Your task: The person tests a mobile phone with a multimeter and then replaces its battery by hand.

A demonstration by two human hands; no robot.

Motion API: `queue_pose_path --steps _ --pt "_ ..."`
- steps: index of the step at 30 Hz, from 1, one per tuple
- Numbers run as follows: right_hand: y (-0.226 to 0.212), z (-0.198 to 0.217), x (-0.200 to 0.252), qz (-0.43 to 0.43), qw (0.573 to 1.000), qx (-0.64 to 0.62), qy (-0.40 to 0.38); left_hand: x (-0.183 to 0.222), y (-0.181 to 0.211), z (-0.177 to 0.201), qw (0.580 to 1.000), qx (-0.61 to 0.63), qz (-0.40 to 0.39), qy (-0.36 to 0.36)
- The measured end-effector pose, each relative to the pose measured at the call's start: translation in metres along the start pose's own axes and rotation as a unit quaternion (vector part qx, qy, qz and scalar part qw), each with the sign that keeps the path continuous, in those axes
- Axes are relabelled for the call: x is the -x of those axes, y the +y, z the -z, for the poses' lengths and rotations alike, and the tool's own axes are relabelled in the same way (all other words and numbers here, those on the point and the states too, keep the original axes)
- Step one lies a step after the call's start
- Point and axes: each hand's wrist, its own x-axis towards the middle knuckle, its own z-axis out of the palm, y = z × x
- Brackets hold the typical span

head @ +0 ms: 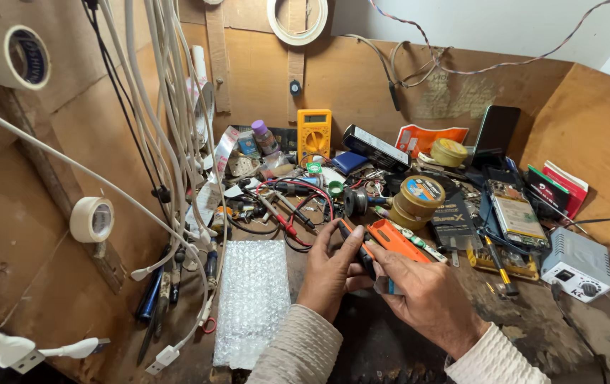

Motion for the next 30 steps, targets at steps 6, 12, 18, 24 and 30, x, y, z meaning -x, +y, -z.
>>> queue_pose_path --steps 6,12,18,24,30 --pt "0.002 -0.009 0.009 -0.022 0.999 -0.014 0.024 -0.004 -0.003 0.001 0.999 -0.019 -0.023 -0.014" --pt "-0.006 -0.007 0.015 -0.116 0.984 -0.104 0.083 -0.002 0.001 -0.001 1.000 0.024 -0.008 0.008" --pt "0.008 0.004 0.017 -0.461 0.850 -0.256 -0.012 0.002 0.005 0.000 0.997 0.066 -0.014 -0.027" --pt "0.012 -0.002 0.018 -0.469 0.808 -0.353 -0.043 -0.002 -0.002 0.003 0.997 0.070 -0.021 -0.026" --pt "-0.007 0.002 0.013 -0.424 0.856 -0.296 0.013 -0.005 -0.003 0.003 0.998 0.060 -0.022 -0.010"
